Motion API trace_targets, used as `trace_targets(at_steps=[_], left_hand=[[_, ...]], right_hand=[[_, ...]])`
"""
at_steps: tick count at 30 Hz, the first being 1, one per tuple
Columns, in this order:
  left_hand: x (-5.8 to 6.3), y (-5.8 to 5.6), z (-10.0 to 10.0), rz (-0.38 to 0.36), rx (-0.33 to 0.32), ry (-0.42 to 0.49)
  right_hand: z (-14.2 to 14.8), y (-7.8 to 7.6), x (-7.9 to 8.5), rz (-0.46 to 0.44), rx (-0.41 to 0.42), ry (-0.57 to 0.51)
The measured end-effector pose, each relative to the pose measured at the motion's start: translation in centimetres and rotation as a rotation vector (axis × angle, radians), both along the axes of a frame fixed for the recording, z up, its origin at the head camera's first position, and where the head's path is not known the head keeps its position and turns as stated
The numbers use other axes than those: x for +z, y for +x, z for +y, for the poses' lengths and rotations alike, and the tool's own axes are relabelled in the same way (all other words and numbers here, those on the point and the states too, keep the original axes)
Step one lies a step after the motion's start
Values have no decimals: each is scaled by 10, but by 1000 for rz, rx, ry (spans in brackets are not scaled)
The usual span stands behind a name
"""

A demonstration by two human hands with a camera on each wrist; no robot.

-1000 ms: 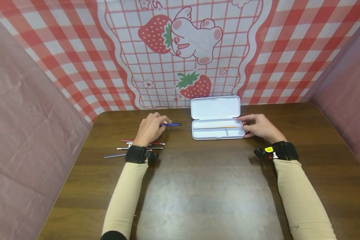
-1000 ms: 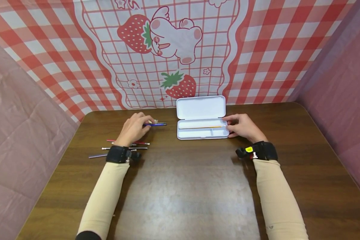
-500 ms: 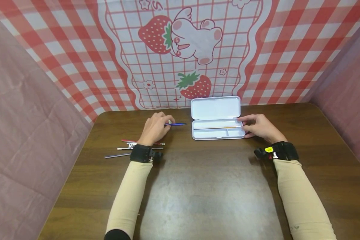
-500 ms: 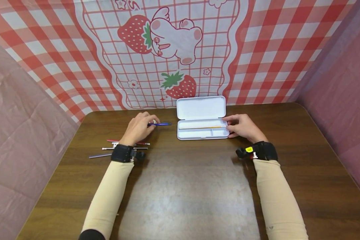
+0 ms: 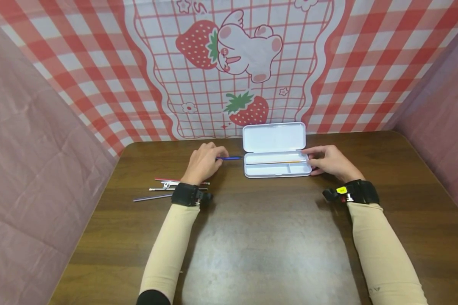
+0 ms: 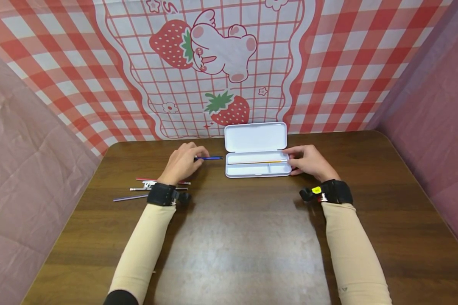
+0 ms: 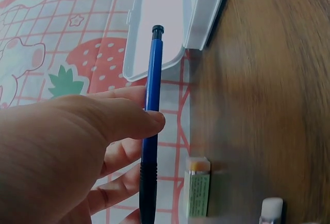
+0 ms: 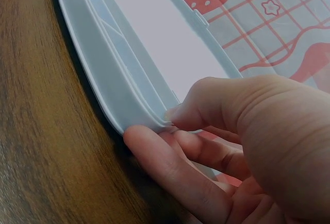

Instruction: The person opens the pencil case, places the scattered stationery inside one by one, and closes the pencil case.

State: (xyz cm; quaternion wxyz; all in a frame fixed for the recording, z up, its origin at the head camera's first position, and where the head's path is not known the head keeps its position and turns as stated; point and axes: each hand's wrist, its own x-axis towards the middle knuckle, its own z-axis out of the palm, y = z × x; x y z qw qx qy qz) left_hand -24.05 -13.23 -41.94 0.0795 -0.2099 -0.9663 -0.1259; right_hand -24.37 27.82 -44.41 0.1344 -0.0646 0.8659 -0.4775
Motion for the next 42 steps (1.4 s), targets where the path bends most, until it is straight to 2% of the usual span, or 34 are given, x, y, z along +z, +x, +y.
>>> trace_targets(at_steps=[9,24,42], left_hand=[[1,-1,12,-18,-6,1],[-4,-2,40,47,-25,0],[-2,-1,79,56,-48,-24]], right_hand=[[0,0,0,4,1,-1],[0,0,-1,22,-7,8],[0,-1,-3,13,-12,16]])
